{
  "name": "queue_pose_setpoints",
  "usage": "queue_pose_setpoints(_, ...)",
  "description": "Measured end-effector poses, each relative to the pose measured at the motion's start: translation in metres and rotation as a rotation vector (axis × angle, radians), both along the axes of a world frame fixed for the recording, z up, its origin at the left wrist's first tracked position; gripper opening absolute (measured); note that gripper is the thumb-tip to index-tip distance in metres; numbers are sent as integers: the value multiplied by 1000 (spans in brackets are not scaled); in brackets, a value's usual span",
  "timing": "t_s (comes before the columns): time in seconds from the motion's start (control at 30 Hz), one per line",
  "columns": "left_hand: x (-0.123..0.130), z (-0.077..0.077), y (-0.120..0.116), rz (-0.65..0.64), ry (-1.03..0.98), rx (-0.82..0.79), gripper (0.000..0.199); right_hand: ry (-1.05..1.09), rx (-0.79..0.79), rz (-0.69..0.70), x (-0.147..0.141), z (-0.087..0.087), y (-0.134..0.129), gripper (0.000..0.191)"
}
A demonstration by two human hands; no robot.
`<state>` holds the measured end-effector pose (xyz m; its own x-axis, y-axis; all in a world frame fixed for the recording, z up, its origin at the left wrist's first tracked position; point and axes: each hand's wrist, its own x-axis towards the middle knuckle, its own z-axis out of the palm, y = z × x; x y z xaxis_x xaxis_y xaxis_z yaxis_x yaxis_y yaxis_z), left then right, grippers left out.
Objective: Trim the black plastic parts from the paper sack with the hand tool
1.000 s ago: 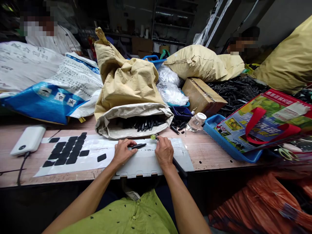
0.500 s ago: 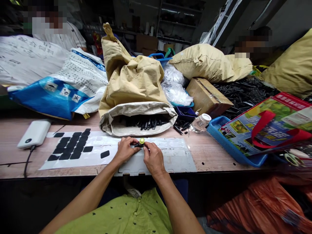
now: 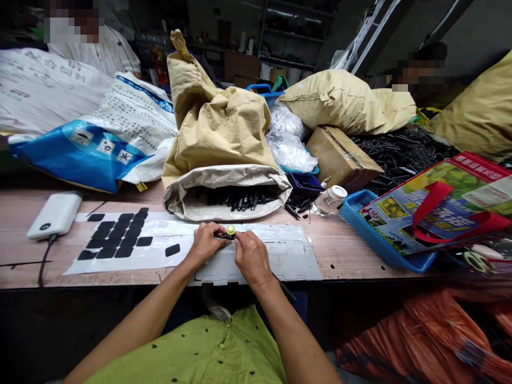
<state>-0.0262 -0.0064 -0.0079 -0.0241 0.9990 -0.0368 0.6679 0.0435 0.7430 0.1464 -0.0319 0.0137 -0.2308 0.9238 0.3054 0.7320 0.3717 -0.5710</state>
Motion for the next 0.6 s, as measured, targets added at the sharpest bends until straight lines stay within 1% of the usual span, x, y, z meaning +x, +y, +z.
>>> queue_pose_setpoints(0.07, 0, 0, 0, -7, 3, 2, 19, 23, 0, -33, 3, 3, 2, 27)
queue_pose_setpoints(0.13, -1, 1, 0, -13, 8, 4, 18, 81, 19, -57, 4, 11, 4, 28)
queue_pose_setpoints(0.2, -1, 1, -1, -16, 3, 7, 18, 131, 47, -68, 2, 18, 4, 30)
queue_pose_setpoints(0.27, -1, 1, -1, -12, -6, 7, 19, 157, 75, -74, -2, 21, 4, 32)
queue_pose_setpoints(0.33, -2, 1, 0, -9, -7, 4, 20, 132, 71, -62, -6, 17, 3, 33)
queue_pose_setpoints(0.47, -2, 2, 0, -18, 1, -1, 20, -11, -20, -17, -7, 3, 3, 29)
queue_pose_setpoints(0.53, -3, 2, 0, -17, 2, -5, 21, -36, -49, -12, -5, 1, 5, 27)
queue_pose_setpoints(0.6, -3, 2, 1, -10, -3, -11, 22, -12, -53, -19, -3, 4, 6, 27)
